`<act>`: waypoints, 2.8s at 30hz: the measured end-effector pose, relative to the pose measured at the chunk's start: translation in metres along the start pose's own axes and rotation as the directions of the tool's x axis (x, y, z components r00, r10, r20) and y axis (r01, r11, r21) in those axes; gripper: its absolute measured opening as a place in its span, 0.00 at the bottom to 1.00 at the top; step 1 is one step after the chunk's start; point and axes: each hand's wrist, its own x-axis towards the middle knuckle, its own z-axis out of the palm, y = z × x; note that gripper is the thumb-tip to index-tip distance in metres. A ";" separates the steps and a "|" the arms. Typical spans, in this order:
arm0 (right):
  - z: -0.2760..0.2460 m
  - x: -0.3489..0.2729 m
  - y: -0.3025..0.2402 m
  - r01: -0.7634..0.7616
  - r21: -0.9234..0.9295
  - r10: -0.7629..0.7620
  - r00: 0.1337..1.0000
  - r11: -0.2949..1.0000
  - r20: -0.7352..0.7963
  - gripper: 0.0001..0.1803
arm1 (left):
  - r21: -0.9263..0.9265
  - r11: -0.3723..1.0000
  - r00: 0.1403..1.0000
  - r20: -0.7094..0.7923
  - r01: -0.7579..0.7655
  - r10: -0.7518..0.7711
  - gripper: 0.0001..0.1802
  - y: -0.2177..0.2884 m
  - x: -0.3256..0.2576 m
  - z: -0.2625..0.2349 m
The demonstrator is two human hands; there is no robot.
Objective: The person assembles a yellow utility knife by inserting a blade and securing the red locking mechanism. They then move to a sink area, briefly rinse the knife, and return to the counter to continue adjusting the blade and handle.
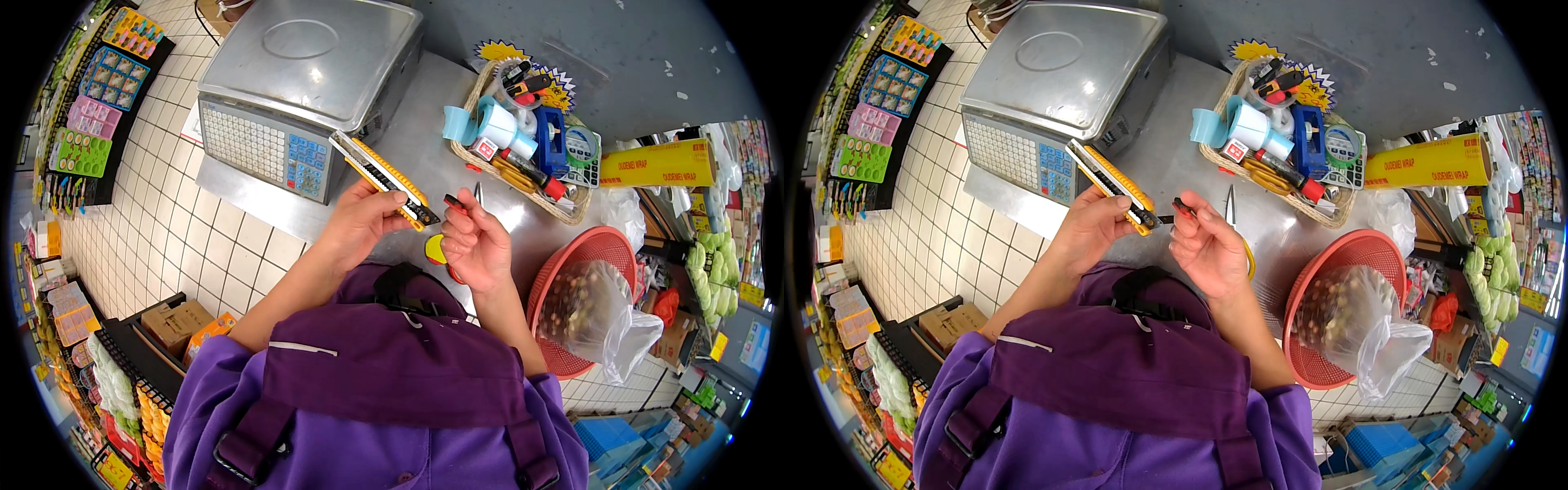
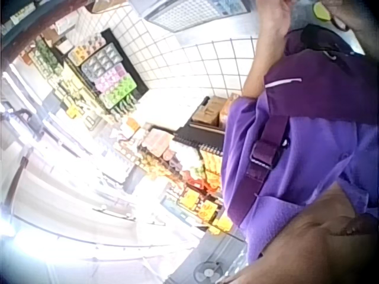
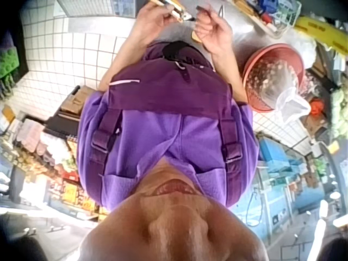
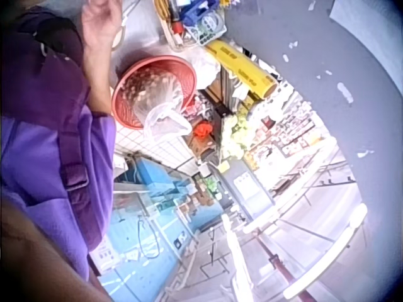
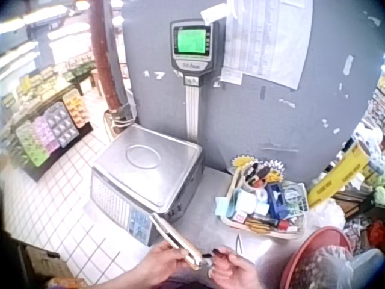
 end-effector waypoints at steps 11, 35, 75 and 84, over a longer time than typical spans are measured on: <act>0.023 0.003 0.008 0.046 -0.509 -0.162 0.969 0.859 -0.186 0.17 | 0.053 0.998 0.999 0.038 -0.029 0.027 0.12 0.008 -0.005 0.017; 0.032 0.011 0.030 0.237 -0.553 -0.398 0.897 0.799 -0.191 0.18 | 0.108 0.964 0.952 -0.164 -0.244 0.260 0.07 0.010 -0.008 0.016; 0.018 0.013 0.027 0.071 -0.644 -0.330 0.898 0.762 -0.291 0.05 | 0.105 0.963 0.947 -0.180 -0.249 0.265 0.16 0.012 -0.007 0.016; 0.019 0.008 0.027 0.128 -0.649 -0.304 0.938 0.750 -0.165 0.14 | 0.184 0.929 0.912 -0.203 -0.321 0.356 0.18 0.014 -0.007 0.019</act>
